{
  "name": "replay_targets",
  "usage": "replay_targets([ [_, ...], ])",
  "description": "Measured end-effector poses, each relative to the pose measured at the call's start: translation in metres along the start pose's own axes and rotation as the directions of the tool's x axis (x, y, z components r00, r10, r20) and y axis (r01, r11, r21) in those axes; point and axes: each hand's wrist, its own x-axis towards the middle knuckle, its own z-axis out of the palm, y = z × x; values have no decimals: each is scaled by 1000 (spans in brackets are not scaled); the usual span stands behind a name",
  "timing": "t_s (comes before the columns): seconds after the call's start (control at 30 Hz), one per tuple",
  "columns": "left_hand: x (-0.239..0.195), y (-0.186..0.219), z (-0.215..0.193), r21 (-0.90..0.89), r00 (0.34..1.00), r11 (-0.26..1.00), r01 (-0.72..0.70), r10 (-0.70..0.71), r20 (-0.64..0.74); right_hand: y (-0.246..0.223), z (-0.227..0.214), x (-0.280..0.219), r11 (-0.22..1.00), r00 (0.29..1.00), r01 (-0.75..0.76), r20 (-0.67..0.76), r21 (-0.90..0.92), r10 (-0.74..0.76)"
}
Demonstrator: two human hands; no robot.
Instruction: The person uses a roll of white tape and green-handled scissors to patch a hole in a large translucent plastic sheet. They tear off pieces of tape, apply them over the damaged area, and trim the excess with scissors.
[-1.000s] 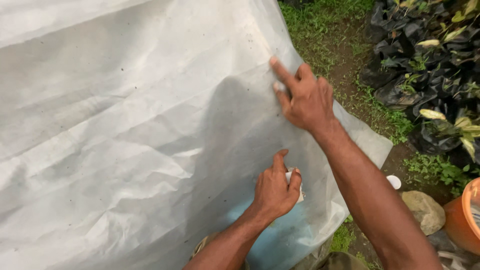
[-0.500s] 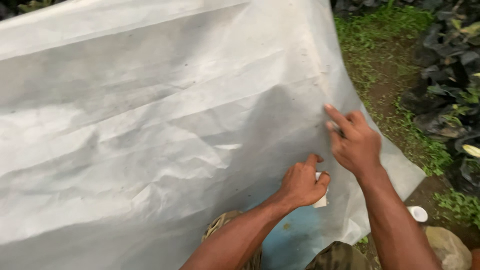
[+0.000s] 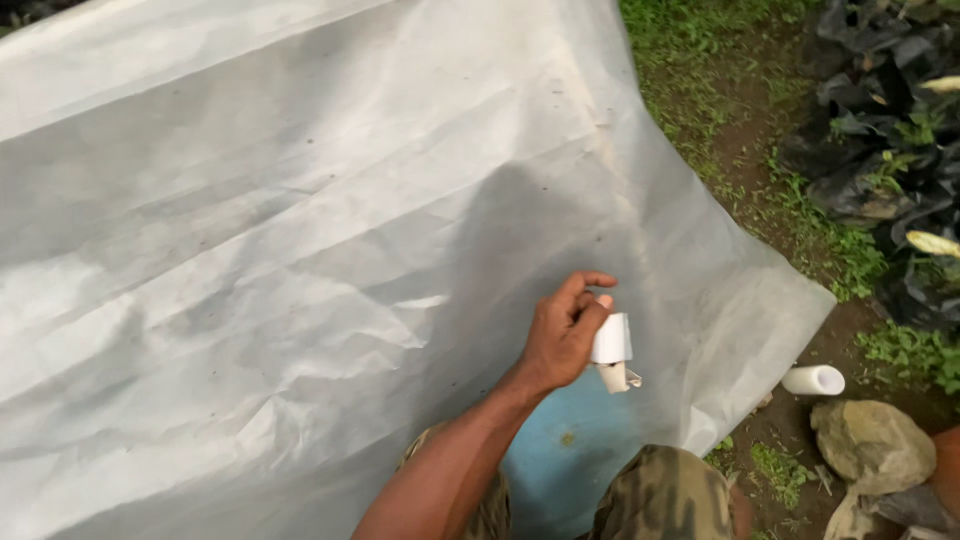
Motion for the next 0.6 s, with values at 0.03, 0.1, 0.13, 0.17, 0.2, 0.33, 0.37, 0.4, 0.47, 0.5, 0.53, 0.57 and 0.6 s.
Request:
replay_targets([
  [0.03,1,-1,0,-56,1000,998,-4,5,16,14,-5,-4,998,998,-59,9,10,59],
  [0.1,3,-3,-2,-167,999,986,-4,11,43,35,-11,-14,986,986,-163,45,17,162],
  [0.13,4,-4,-2,-201,999,980,1,8,45,43,-13,-19,979,977,-202,67,17,201],
  [0.17,6,-4,-2,-235,999,972,7,4,47,50,-13,-24,972,969,-234,89,22,231],
  [0.2,6,-4,-3,-270,999,963,15,-2,47,56,-15,-29,965,960,-261,108,18,257],
  [0.33,10,0,-4,-258,994,961,102,-106,0,71,-19,-40,944,923,-330,207,-3,324],
  [0.37,11,1,-5,-273,991,954,121,-132,-21,74,-18,-40,939,914,-344,227,-7,337],
  [0.4,10,2,-6,-289,985,946,148,-166,-40,78,-20,-43,934,904,-356,247,-14,348],
  [0.47,10,3,-9,-335,984,931,141,-170,-56,85,-24,-51,926,883,-378,294,-22,367],
  [0.5,10,3,-10,-359,983,923,139,-172,-61,87,-24,-54,922,873,-386,312,-27,374],
  [0.53,10,4,-10,-365,984,920,141,-171,-53,89,-25,-58,918,861,-396,333,-31,383],
  [0.57,10,4,-11,-372,984,917,142,-171,-46,92,-26,-62,915,852,-403,352,-35,388],
  [0.6,10,5,-12,-377,984,915,145,-172,-41,94,-26,-66,910,838,-413,374,-41,397],
])
